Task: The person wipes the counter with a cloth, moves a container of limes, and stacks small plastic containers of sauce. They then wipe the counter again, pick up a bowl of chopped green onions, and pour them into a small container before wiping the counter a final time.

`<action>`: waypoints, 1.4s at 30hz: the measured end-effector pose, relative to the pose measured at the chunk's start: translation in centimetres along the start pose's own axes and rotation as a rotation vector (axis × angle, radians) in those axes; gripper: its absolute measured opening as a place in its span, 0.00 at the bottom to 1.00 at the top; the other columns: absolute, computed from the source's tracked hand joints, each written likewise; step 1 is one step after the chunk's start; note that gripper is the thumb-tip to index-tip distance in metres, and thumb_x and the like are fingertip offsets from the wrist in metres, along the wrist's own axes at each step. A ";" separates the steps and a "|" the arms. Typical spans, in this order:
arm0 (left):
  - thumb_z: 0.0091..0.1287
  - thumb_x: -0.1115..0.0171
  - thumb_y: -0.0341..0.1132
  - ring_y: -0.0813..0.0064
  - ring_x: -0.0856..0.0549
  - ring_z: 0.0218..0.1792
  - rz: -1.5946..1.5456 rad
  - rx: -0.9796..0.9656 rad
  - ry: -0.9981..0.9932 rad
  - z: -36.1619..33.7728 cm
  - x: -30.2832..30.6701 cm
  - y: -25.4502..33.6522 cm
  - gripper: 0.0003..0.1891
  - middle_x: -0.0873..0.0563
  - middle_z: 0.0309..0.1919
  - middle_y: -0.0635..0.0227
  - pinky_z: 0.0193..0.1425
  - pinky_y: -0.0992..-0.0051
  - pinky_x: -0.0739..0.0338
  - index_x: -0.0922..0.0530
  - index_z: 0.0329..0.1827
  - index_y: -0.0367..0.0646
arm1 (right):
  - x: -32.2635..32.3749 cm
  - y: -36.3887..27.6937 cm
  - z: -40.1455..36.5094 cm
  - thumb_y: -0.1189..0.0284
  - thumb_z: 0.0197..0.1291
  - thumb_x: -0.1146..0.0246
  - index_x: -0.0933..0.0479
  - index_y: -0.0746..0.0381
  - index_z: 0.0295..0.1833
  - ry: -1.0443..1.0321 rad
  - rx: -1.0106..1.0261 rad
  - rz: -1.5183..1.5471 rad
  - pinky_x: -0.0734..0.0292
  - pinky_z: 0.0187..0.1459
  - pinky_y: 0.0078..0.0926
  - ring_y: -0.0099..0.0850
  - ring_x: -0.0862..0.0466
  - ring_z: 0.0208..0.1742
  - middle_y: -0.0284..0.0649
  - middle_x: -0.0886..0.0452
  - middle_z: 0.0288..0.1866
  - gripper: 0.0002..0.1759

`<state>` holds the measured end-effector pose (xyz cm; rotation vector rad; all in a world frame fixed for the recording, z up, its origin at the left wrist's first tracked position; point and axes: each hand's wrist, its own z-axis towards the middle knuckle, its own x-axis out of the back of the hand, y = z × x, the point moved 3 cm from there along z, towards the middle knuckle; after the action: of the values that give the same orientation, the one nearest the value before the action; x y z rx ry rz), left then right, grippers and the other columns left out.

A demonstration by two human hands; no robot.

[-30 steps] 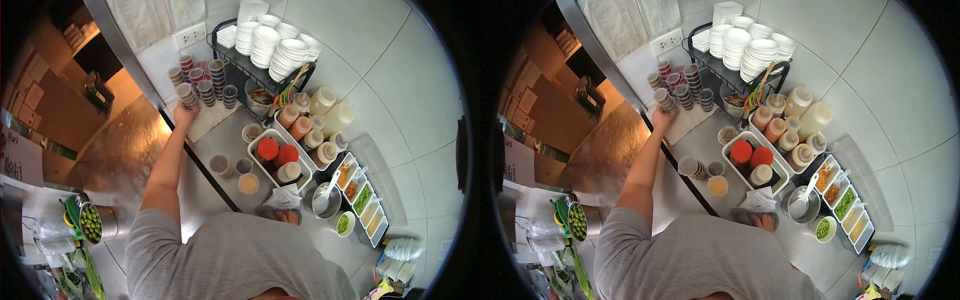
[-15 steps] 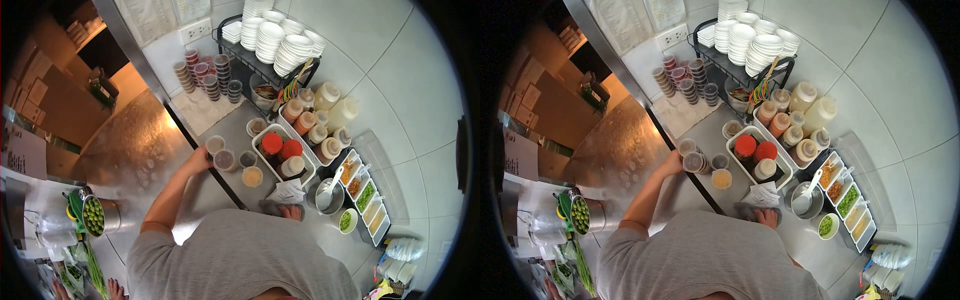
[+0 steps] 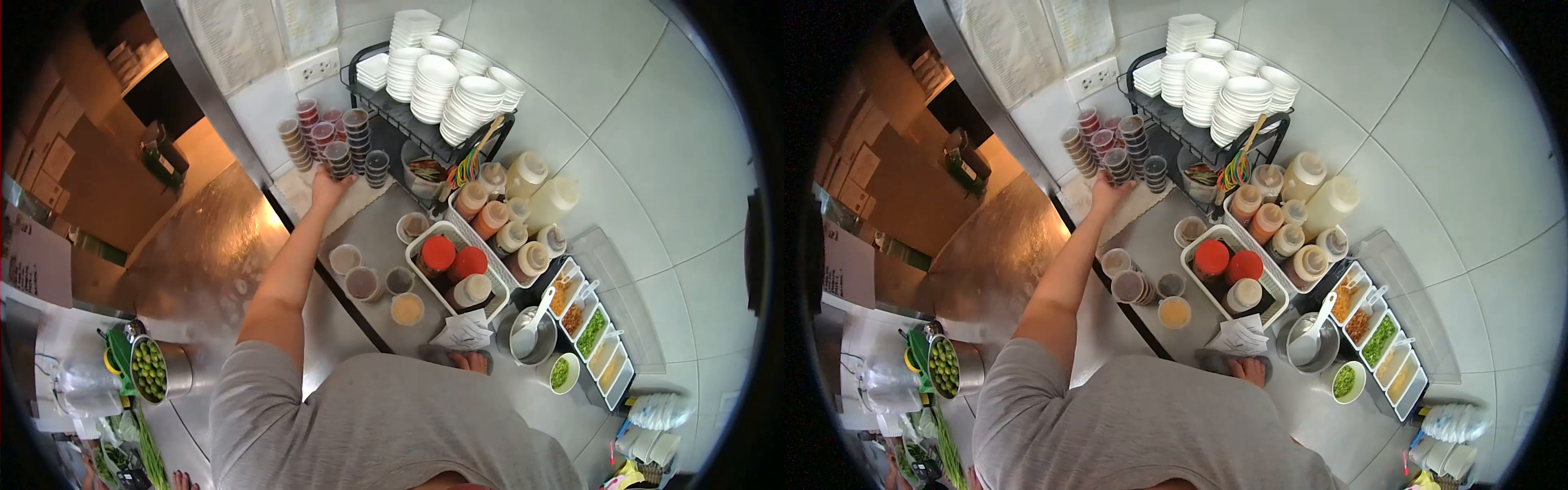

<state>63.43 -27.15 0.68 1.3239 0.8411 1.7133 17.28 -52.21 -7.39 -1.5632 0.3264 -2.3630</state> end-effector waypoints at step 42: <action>0.44 0.25 0.44 0.51 0.18 0.44 0.109 -0.157 -0.215 -0.6 -5.6 1.7 0.34 0.17 0.41 0.48 0.47 0.63 0.24 0.33 0.50 0.35 | 0.6 0.0 0.4 0.64 0.49 0.40 0.21 0.53 0.43 -0.090 -0.005 0.009 0.36 0.46 0.39 0.39 0.26 0.42 0.37 0.27 0.36 0.14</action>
<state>63.26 -32.95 -0.51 1.4366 0.5096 1.6471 17.47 -52.42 -6.70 -1.6612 0.3182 -2.2781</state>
